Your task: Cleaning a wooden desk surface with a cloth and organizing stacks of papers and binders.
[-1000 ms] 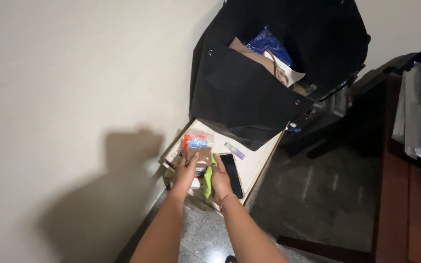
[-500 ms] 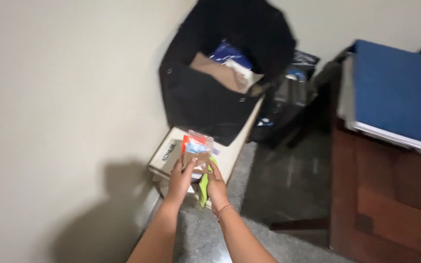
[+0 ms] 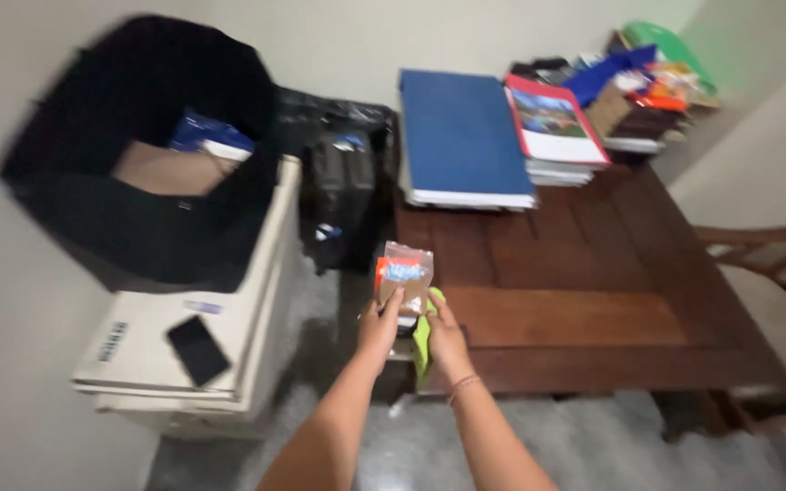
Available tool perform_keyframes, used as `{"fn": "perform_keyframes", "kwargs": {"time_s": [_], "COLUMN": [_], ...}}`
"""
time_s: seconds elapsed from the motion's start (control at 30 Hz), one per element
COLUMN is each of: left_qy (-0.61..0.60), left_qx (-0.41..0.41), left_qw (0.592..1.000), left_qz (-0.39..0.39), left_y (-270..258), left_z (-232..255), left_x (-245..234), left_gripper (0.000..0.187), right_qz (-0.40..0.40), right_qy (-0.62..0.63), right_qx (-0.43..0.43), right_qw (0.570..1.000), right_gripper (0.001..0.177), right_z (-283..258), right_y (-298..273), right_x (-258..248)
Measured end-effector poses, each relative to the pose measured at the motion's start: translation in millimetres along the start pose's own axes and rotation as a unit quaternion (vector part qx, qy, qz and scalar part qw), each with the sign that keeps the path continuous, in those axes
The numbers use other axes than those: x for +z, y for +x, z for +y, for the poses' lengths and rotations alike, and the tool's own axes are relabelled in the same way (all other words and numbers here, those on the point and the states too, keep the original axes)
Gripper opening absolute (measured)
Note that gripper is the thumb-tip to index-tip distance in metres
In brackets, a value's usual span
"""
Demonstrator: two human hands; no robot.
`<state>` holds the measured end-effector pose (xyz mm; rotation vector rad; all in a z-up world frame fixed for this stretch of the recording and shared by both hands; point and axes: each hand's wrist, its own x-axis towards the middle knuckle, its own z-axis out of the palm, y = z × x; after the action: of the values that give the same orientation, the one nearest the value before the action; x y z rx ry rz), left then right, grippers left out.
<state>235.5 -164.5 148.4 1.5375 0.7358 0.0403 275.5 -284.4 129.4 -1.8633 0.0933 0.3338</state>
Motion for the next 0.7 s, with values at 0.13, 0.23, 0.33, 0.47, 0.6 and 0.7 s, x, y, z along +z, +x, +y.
{"fn": "perform_keyframes", "kwargs": {"time_s": [0.13, 0.23, 0.33, 0.47, 0.6, 0.7], "left_qy": [0.018, 0.041, 0.054, 0.036, 0.061, 0.044], "left_qx": [-0.002, -0.007, -0.011, -0.005, -0.028, -0.016], "left_qw": [0.999, 0.997, 0.995, 0.995, 0.995, 0.995], "left_qz": [-0.043, -0.069, -0.082, -0.088, -0.078, -0.084], "left_y": [29, 38, 57, 15, 36, 63], "left_z": [-15, -24, -43, 13, 19, 28], "left_x": [104, 166, 214, 228, 262, 302], "left_gripper": [0.11, 0.108, 0.107, 0.092, 0.097, 0.093], "right_qz": [0.038, 0.055, 0.069, 0.09, 0.089, 0.117], "right_qy": [-0.01, -0.021, -0.004, 0.057, 0.076, 0.11], "right_qx": [0.021, 0.058, 0.084, 0.118, 0.135, 0.134], "right_qw": [0.999, 0.997, 0.994, 0.987, 0.984, 0.978], "right_gripper": [0.047, 0.046, 0.046, 0.047, 0.049, 0.048], "right_z": [4, 26, 50, 94, 37, 57], "right_y": [24, 41, 62, 105, 86, 132], "right_x": [-83, -133, -168, -192, -210, -237]}}
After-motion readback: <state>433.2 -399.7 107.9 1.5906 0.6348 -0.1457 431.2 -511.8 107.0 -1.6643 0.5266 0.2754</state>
